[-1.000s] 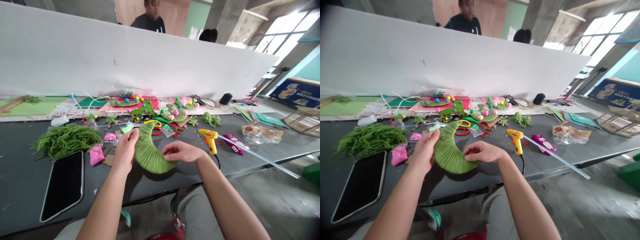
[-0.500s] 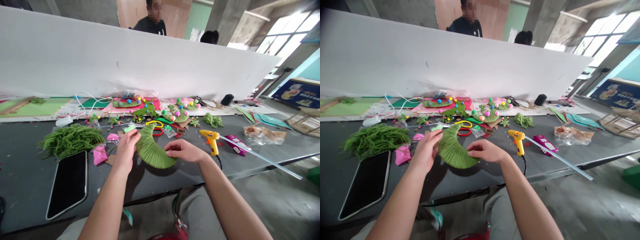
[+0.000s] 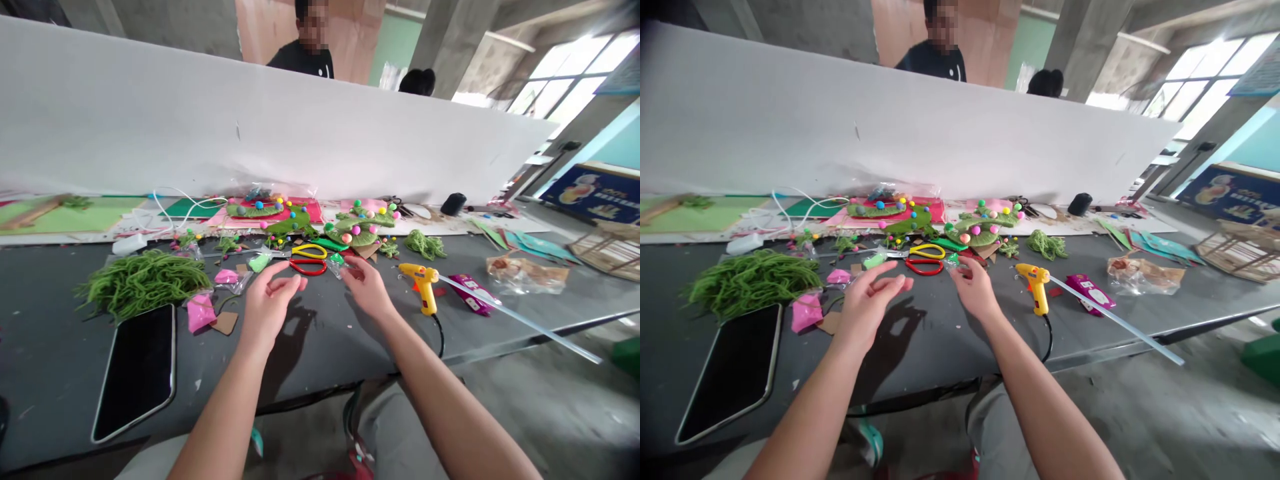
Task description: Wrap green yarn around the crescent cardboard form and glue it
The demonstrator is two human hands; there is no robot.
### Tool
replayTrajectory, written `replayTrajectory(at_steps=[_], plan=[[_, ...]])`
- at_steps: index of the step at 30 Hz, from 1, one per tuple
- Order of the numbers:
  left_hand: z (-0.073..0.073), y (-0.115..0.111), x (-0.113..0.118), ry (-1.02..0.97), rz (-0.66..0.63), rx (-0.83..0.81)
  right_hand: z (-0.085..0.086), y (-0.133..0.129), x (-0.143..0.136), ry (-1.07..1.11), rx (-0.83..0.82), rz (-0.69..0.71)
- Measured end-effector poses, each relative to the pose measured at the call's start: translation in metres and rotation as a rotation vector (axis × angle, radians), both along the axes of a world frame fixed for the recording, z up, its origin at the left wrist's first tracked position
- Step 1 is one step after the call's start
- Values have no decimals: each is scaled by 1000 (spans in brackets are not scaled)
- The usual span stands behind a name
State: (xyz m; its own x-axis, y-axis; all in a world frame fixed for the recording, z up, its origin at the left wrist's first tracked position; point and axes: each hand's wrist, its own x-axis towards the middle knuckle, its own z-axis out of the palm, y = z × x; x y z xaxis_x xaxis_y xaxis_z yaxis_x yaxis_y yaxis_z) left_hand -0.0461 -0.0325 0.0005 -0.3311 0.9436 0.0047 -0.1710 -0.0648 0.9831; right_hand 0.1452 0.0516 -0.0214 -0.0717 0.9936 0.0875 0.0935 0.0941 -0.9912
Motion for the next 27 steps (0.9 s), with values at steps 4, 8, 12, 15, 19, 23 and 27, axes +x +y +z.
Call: replayTrajectory(at_steps=[4,8,12,15,19,23,27], plan=[[-3,-15,33,89,-102,132,-1,-44,-35,95,-45,156],[-7,-19,57,-28,-101,153,18,-97,-64,205,-5,319],[0,-17,58,-287,-133,57,31,-107,-61,-64,482,568],[13,-27,56,-407,-267,47,17,-69,-51,-351,485,372],[24,-41,43,-459,-436,60,-8,-8,-25,-421,237,6],[17,-35,20,-367,-178,103,-11,22,9,-525,179,-115],[5,-21,10,-321,-102,54,0,45,36,-720,123,-231]])
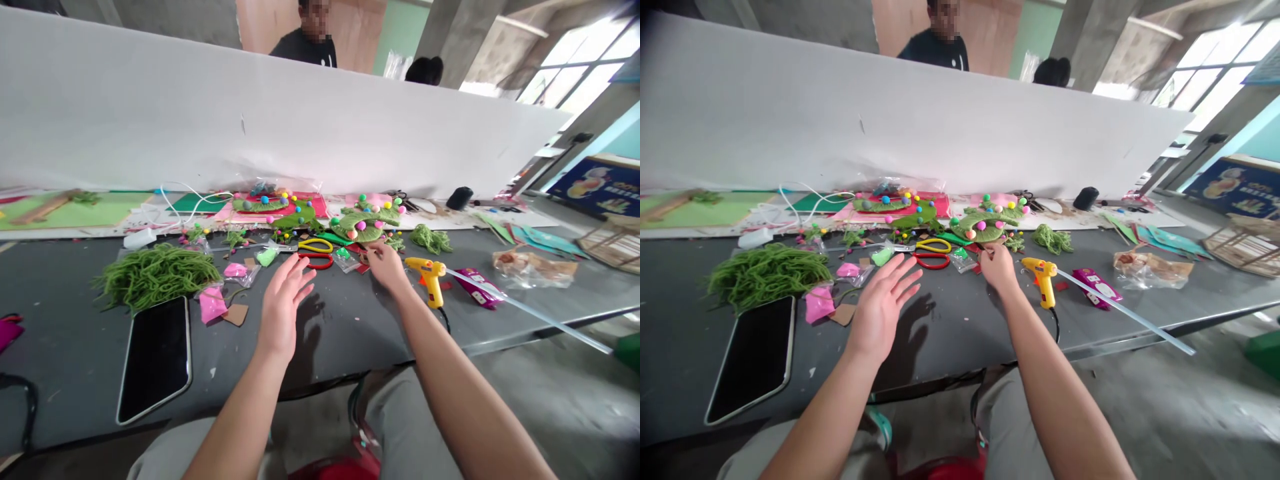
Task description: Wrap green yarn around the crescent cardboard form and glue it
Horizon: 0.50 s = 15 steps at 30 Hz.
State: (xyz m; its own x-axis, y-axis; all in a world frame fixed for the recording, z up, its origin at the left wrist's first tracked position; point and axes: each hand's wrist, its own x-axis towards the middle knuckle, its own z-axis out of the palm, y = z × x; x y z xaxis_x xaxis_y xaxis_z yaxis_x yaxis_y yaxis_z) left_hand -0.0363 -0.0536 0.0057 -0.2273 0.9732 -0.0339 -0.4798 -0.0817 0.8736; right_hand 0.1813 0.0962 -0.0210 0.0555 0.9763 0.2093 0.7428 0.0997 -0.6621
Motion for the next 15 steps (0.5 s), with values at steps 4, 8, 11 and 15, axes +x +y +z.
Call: replayTrajectory(at_steps=[4,8,11,15], plan=[[-5,6,4,84,-12,-63,12,34,13,-189,-54,-96],[-5,6,7,102,-59,-106,11,57,18,-332,-162,-87],[-3,4,6,116,-78,-109,9,59,20,-414,-181,-75],[-1,3,6,154,-87,-112,19,55,20,-482,-163,-135]])
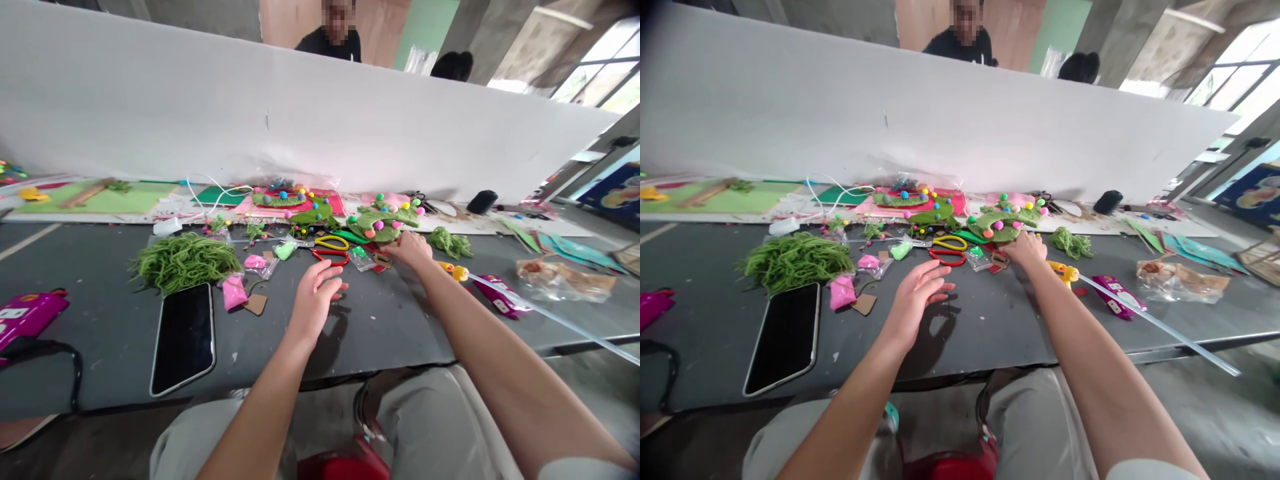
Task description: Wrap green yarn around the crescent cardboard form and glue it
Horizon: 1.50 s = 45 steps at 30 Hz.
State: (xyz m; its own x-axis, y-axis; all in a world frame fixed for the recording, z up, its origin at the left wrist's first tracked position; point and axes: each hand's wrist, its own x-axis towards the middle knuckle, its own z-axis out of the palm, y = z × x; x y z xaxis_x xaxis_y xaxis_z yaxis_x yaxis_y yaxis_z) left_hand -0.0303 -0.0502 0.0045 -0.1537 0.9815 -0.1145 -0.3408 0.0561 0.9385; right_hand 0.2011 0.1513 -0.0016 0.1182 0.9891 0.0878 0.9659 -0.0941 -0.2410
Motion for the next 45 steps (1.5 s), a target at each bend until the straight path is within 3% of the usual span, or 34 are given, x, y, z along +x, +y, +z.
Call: replayTrajectory(at_steps=[5,9,12,16,20,24,26,30,34,37,45], plan=[[-3,2,0,71,-7,-17,26,-1,0,60,-44,5],[-5,2,0,89,-46,-36,47,-10,4,273,-104,67],[-7,2,2,88,-86,-40,53,-31,8,478,-115,76],[-11,3,9,53,-138,-52,36,-84,3,744,-138,178],[-16,4,13,40,-175,-49,12,-140,-17,873,-305,378],[-24,6,6,130,-89,-26,5,-158,-28,871,-407,527],[-27,9,-1,189,-61,-6,4,-149,-25,846,-341,485],[-31,13,-10,262,-13,19,1,-99,-14,795,-152,212],[-30,15,-13,279,3,19,6,-38,-13,860,-191,-17],[-28,15,-14,283,9,23,15,-7,-16,1001,-203,-129],[-23,12,-17,309,25,32,33,18,-11,1319,-120,-201]])
